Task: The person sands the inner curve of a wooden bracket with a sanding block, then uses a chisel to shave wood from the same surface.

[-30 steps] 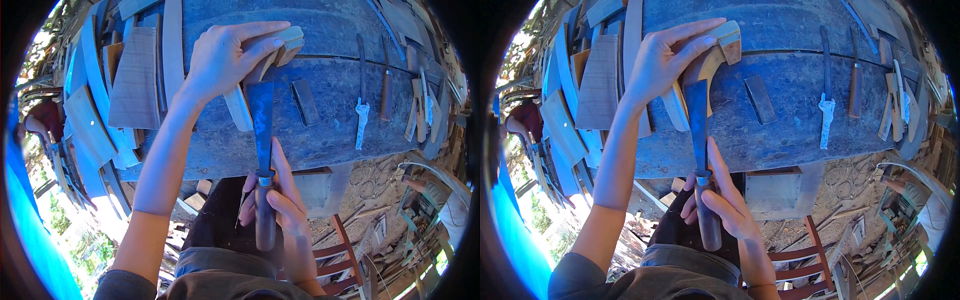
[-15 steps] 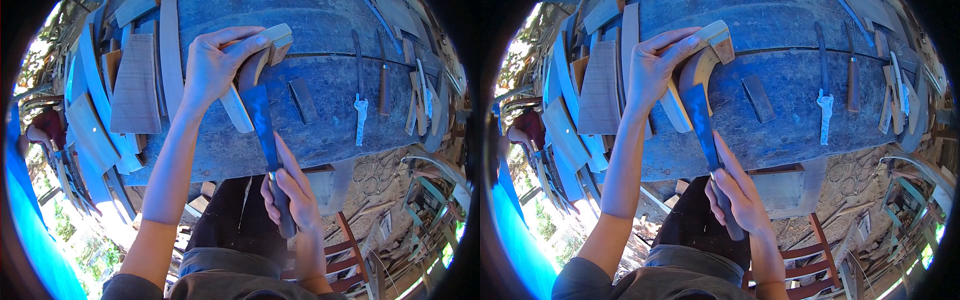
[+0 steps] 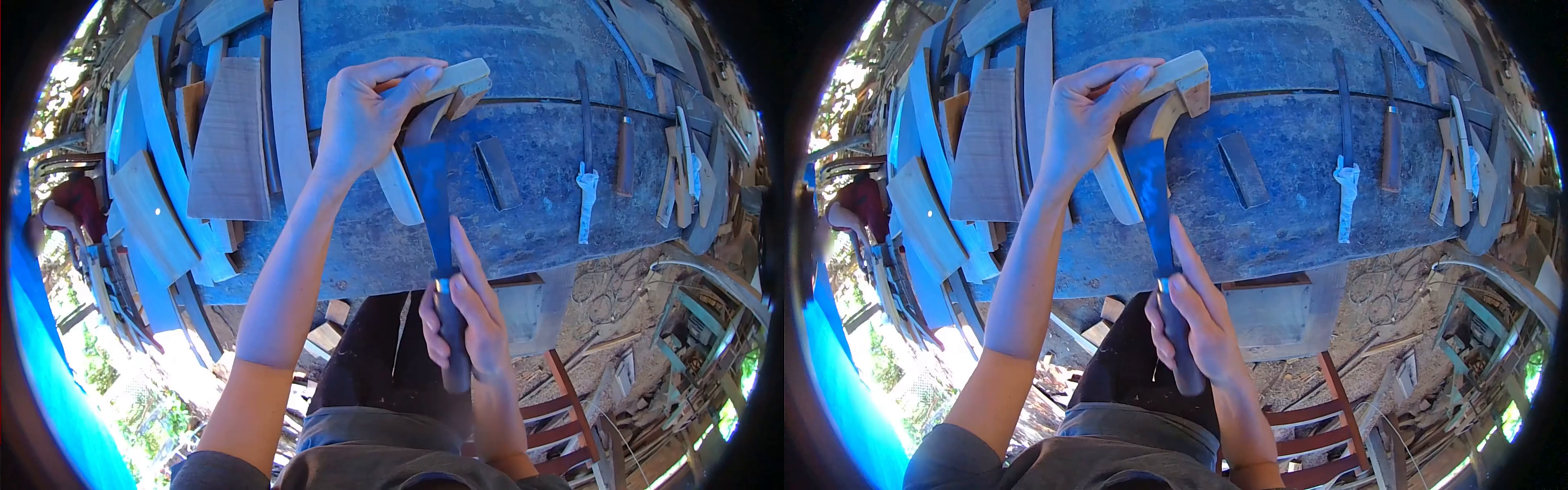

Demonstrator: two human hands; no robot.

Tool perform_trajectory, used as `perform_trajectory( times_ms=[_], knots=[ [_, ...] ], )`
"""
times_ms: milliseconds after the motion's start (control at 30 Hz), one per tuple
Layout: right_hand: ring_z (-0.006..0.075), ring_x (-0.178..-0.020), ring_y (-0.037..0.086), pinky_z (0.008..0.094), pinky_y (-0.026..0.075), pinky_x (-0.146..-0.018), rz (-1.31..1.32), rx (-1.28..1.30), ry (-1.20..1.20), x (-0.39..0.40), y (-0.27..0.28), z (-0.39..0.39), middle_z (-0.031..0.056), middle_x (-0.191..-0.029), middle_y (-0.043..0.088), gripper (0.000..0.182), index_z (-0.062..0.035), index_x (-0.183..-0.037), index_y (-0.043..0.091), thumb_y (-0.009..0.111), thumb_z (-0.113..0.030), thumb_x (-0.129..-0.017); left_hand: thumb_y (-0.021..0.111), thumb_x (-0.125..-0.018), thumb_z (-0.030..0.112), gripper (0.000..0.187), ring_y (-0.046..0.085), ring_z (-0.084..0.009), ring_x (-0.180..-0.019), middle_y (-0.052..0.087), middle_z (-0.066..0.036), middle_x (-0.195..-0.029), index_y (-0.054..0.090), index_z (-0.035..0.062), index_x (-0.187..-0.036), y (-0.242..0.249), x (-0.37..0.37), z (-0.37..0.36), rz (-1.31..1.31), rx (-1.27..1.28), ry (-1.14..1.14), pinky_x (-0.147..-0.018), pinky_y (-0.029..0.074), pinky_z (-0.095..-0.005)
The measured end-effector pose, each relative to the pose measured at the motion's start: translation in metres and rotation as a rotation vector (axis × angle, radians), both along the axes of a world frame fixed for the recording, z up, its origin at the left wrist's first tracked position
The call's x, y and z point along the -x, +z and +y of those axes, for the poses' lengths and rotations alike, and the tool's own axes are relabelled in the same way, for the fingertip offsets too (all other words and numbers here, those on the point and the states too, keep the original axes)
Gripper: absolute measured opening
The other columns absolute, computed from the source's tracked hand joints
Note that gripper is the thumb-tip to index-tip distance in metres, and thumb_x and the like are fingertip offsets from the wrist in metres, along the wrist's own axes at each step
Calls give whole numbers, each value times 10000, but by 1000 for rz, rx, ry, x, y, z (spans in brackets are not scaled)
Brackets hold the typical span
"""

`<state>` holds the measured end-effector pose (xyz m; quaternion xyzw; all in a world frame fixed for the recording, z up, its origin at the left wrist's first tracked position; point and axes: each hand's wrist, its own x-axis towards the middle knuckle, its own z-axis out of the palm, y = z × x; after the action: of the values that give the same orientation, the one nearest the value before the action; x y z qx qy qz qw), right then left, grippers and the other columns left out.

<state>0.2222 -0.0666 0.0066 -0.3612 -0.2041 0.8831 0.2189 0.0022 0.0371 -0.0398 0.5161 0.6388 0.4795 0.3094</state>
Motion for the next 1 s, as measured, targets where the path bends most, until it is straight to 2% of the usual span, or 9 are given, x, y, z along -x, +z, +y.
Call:
perform_trajectory(
  times_ms=[167,267,333,400,500,600,733,933,1000],
  knots=[
    [110,-431,484,238,424,-371,4,82,-32,0,10,0,91,-719,528,619,-213,-1595,69,386,-294,-1070,668,-959,242,230,664,-80,-847,748,-53,-975,759,89,-1106,-2,-2,2,-41,-30,29,-768,532,-241],
    [104,-438,479,236,425,-374,3,52,-53,-3,7,1,85,-722,526,610,-209,-1595,80,382,-284,-1070,670,-958,241,224,662,-79,-840,747,-46,-961,762,97,-1101,-1,-1,0,-8,-41,34,-767,528,-236],
    [98,-444,473,234,423,-375,-47,-51,32,-7,4,-1,78,-724,520,595,-205,-1594,105,376,-265,-1069,670,-958,243,221,661,-78,-834,746,-44,-952,764,102,-1100,-2,-2,3,7,-40,26,-765,526,-233],
    [97,-446,471,231,423,-378,-36,-44,9,2,2,6,75,-725,519,589,-203,-1594,117,377,-255,-1067,680,-947,260,217,681,-102,-803,754,-54,-935,776,107,-1067,-4,-1,3,43,-137,19,-714,559,-270],
    [96,-448,470,227,421,-381,-39,-45,-25,11,-5,13,73,-727,519,586,-199,-1593,131,381,-241,-1064,684,-944,266,219,672,-98,-802,751,-47,-927,779,101,-1054,1,-2,0,-39,-39,18,-726,553,-264],
    [98,-448,473,224,420,-383,-28,-32,-25,6,1,3,73,-729,522,589,-197,-1592,135,387,-237,-1062,685,-944,263,214,673,-101,-803,750,-44,-919,781,101,-1047,2,-4,0,16,-31,35,-731,551,-265],
    [98,-448,477,225,420,-381,-58,-20,-24,5,10,3,79,-741,530,590,-196,-1593,130,386,-238,-1063,688,-942,265,214,673,-102,-801,750,-42,-911,781,105,-1048,-4,-5,2,-60,-102,21,-730,549,-266],
    [107,-448,492,230,422,-379,-14,1,-31,0,9,-5,89,-751,532,596,-208,-1593,116,385,-263,-1065,691,-938,260,213,676,-107,-806,750,-53,-918,781,102,-1050,1,-4,1,31,-8,36,-734,550,-276],
    [106,-447,493,230,423,-379,-30,34,-38,1,10,0,88,-751,532,594,-206,-1593,116,382,-263,-1065,693,-937,269,218,679,-110,-812,751,-55,-916,782,103,-1046,-4,-3,2,-20,-100,25,-737,551,-281]
  ],
)
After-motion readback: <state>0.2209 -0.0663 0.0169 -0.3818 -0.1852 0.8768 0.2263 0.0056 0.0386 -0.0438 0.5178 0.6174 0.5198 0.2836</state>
